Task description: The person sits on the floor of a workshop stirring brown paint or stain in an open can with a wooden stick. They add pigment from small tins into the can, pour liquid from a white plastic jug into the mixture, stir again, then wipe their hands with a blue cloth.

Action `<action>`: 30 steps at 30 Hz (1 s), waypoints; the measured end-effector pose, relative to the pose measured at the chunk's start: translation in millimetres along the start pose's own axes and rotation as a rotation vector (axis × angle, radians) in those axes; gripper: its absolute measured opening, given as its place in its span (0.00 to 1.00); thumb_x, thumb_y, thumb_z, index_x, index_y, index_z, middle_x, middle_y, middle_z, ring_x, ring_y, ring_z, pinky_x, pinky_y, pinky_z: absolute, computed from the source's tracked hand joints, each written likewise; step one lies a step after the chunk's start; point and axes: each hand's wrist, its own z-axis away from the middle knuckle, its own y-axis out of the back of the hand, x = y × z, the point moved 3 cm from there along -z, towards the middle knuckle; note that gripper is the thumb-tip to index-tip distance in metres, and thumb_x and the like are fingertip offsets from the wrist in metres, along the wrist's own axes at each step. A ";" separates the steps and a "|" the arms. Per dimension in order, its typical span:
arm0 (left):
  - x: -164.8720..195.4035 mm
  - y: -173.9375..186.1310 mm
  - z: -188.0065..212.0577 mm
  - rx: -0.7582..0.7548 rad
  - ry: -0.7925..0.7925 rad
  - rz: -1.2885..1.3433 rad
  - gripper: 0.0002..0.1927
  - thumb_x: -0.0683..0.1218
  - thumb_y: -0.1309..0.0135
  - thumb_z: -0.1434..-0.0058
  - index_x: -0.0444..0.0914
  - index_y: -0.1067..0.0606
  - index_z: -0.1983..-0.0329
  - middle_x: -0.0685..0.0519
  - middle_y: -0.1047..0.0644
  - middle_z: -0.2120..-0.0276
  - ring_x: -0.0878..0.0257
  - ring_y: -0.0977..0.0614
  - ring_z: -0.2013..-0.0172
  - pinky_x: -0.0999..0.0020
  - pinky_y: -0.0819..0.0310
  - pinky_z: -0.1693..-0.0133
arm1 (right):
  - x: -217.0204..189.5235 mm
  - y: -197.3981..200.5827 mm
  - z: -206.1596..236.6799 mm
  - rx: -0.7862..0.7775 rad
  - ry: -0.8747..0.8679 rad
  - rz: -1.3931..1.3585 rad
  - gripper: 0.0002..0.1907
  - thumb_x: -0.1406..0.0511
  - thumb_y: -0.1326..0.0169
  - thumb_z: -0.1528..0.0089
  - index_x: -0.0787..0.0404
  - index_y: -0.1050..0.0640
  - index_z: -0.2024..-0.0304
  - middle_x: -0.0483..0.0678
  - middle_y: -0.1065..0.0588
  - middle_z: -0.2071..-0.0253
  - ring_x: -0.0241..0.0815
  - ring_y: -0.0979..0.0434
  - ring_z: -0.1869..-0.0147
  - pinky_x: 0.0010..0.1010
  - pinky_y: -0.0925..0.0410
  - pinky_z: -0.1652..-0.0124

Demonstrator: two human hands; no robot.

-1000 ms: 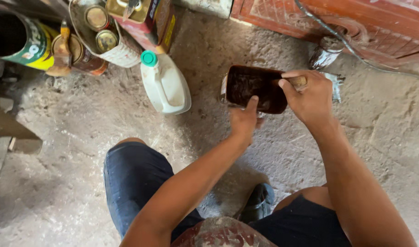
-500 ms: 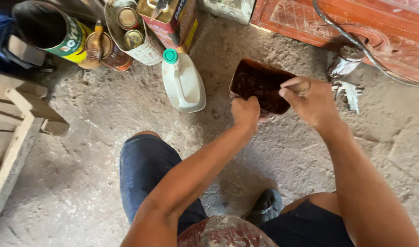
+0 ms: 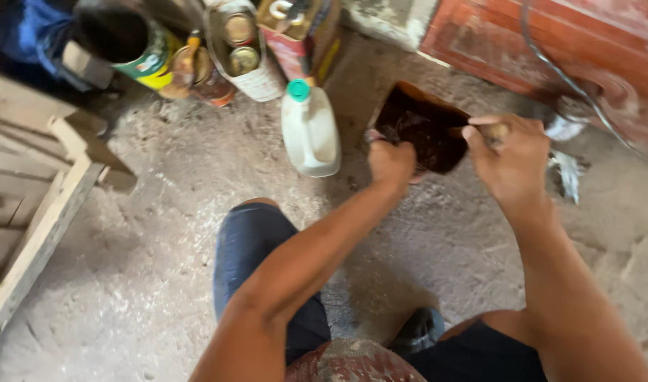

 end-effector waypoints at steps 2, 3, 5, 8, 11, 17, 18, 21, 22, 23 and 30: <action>-0.3 -2.9 -3.1 0.099 -0.149 -0.149 0.16 0.41 0.43 0.45 0.26 0.23 0.56 0.33 0.18 0.65 0.45 0.15 0.69 0.59 0.20 0.73 | -2.5 -3.4 -3.5 -0.044 -0.001 -0.018 0.08 0.65 0.35 0.33 0.63 0.16 0.55 0.56 0.20 0.64 0.48 0.19 0.60 0.34 0.28 0.57; -4.6 -6.0 -4.4 0.046 -0.062 -0.068 0.17 0.41 0.45 0.46 0.25 0.24 0.56 0.33 0.18 0.65 0.46 0.15 0.70 0.58 0.20 0.75 | -4.0 -4.5 -4.8 -0.103 0.032 -0.029 0.08 0.65 0.35 0.33 0.63 0.16 0.56 0.55 0.20 0.63 0.47 0.18 0.59 0.33 0.28 0.56; -10.6 -11.3 -4.0 -0.071 0.111 0.088 0.17 0.41 0.49 0.46 0.25 0.25 0.56 0.35 0.19 0.64 0.47 0.14 0.73 0.56 0.20 0.79 | -3.8 -5.0 -5.4 -0.155 0.031 -0.002 0.08 0.64 0.36 0.32 0.63 0.17 0.56 0.53 0.19 0.62 0.44 0.18 0.59 0.31 0.28 0.56; -5.7 -9.3 -1.2 -0.050 0.029 0.040 0.17 0.42 0.48 0.46 0.22 0.24 0.61 0.33 0.18 0.69 0.47 0.15 0.76 0.57 0.20 0.78 | 5.5 -1.9 -1.3 -0.109 -0.097 0.062 0.07 0.64 0.36 0.29 0.63 0.17 0.55 0.51 0.19 0.63 0.38 0.19 0.62 0.27 0.28 0.58; -5.1 -9.8 3.5 -0.084 0.097 0.046 0.22 0.42 0.46 0.47 0.19 0.34 0.55 0.33 0.21 0.70 0.45 0.16 0.77 0.51 0.17 0.79 | 16.5 -2.2 6.5 -0.051 -0.199 0.007 0.07 0.67 0.37 0.30 0.63 0.16 0.53 0.49 0.19 0.62 0.35 0.21 0.62 0.26 0.29 0.57; -6.6 -32.0 13.5 -0.065 0.046 -0.044 0.22 0.44 0.49 0.45 0.19 0.34 0.56 0.28 0.20 0.73 0.39 0.17 0.76 0.49 0.22 0.74 | 27.7 -2.6 8.2 -0.129 -0.264 0.067 0.04 0.68 0.35 0.30 0.64 0.16 0.56 0.48 0.19 0.63 0.33 0.21 0.62 0.25 0.29 0.58; -7.4 -37.1 14.7 -0.052 0.040 -0.063 0.23 0.44 0.49 0.45 0.19 0.35 0.55 0.27 0.21 0.72 0.38 0.17 0.74 0.49 0.22 0.71 | 25.9 2.1 5.8 -0.100 -0.203 0.088 0.04 0.68 0.36 0.28 0.65 0.16 0.55 0.48 0.18 0.60 0.32 0.20 0.60 0.23 0.29 0.56; -8.2 -49.8 15.7 -0.020 0.007 -0.125 0.26 0.45 0.47 0.45 0.17 0.36 0.53 0.24 0.23 0.68 0.32 0.18 0.67 0.46 0.22 0.63 | 23.6 10.7 2.1 -0.055 -0.271 -0.004 0.06 0.67 0.36 0.30 0.64 0.17 0.53 0.48 0.19 0.61 0.32 0.22 0.62 0.24 0.30 0.56; -8.5 -52.2 15.8 -0.013 -0.005 -0.149 0.27 0.45 0.46 0.45 0.17 0.36 0.53 0.23 0.23 0.67 0.30 0.18 0.65 0.46 0.22 0.60 | 22.9 13.3 2.2 -0.047 -0.338 -0.060 0.08 0.66 0.36 0.31 0.64 0.17 0.52 0.49 0.20 0.63 0.32 0.24 0.63 0.25 0.30 0.57; -8.9 -53.1 15.8 -0.004 -0.017 -0.173 0.28 0.45 0.46 0.46 0.17 0.36 0.52 0.22 0.24 0.65 0.28 0.19 0.63 0.45 0.22 0.58 | 20.0 15.6 0.9 -0.080 -0.329 -0.028 0.08 0.66 0.35 0.31 0.64 0.17 0.53 0.49 0.20 0.62 0.32 0.23 0.62 0.24 0.30 0.56; -11.7 -47.1 15.5 -0.072 0.014 -0.124 0.35 0.47 0.46 0.47 0.15 0.40 0.46 0.24 0.22 0.66 0.32 0.17 0.63 0.47 0.21 0.59 | 5.6 19.2 -1.6 -0.005 -0.425 -0.050 0.10 0.65 0.36 0.34 0.62 0.18 0.52 0.44 0.20 0.58 0.29 0.23 0.60 0.20 0.31 0.59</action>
